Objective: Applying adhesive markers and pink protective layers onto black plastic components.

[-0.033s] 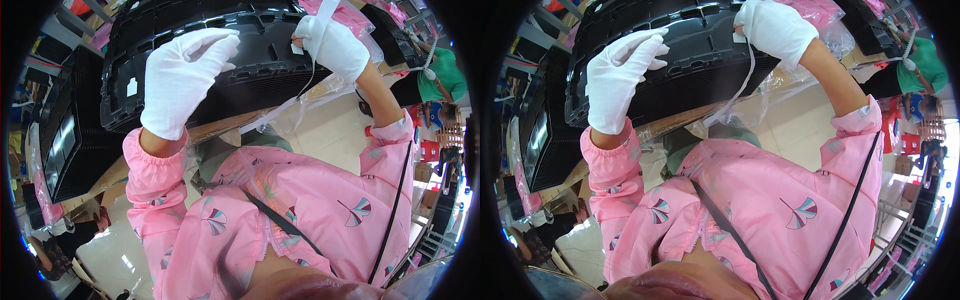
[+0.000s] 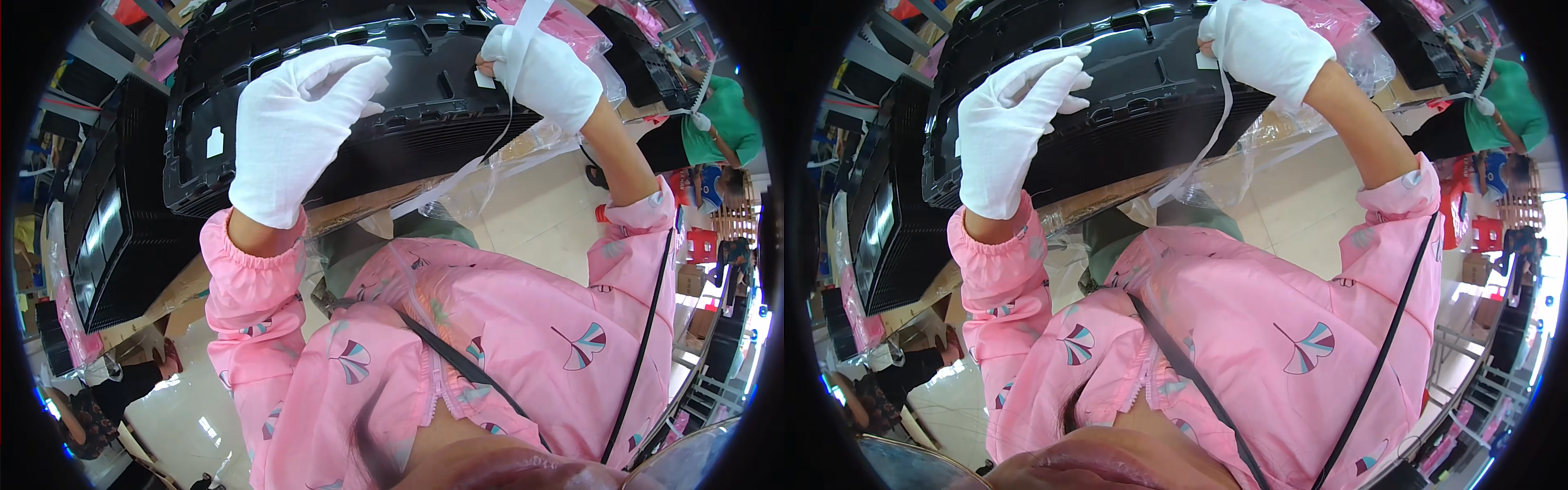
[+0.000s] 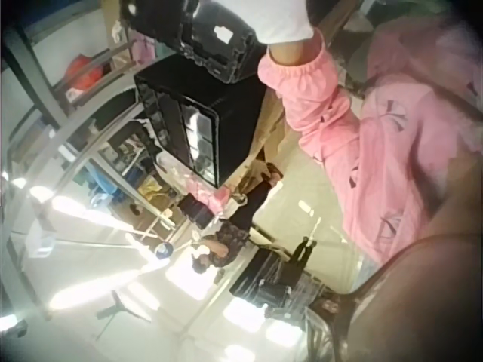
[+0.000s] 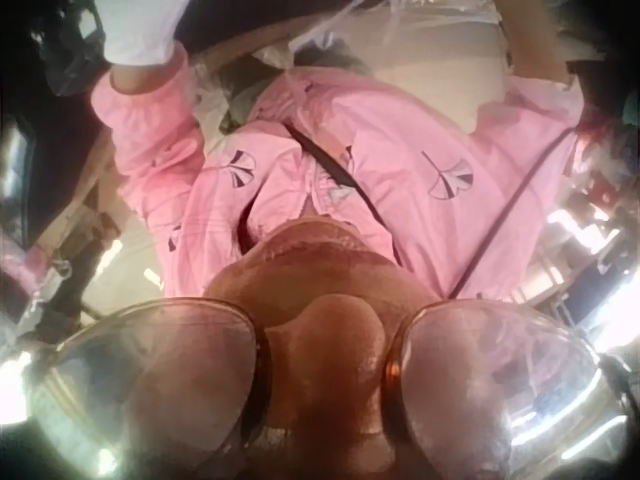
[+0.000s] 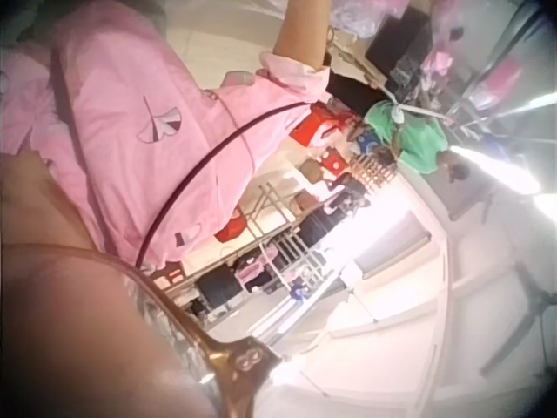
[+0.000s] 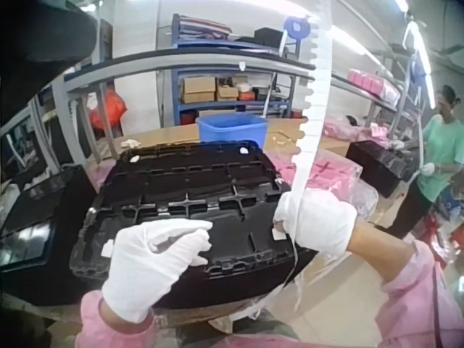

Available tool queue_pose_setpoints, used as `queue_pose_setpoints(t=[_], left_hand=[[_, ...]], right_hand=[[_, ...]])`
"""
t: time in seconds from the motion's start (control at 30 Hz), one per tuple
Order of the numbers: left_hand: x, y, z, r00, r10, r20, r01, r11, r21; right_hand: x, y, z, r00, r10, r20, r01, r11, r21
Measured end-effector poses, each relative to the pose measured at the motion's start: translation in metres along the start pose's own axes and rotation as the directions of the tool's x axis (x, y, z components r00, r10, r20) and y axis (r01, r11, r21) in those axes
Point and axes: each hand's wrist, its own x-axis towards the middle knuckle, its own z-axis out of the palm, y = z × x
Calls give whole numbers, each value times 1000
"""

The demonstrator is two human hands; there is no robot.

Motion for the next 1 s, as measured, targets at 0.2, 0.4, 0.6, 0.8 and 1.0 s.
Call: queue_pose_setpoints(t=[0.2, 0.4, 0.6, 0.8, 1.0], left_hand=[[-1, 0, -1, 1000, 19, 4, -19, 1000, -18], [-1, 1, -1, 1000, 14, 6, -14, 1000, -21], [-2, -2, -2, 1000, 14, 1, -14, 1000, -22], [-3, -1, -1, 1000, 0, 1, 0, 1000, -10], [-2, 0, -2, 1000, -20, 10, 20, 1000, -7]], right_hand=[[2, -7, -4, 993, 82, 82, -73, 992, -105], [3, -8, -5, 995, 45, 87, -36, 994, -103], [2, -9, -5, 998, 24, 64, -25, 1000, 19], [3, -4, -9, 992, -54, 111, 54, 999, 0], [3, 4, -6, 988, -120, 96, 116, 992, 51]])
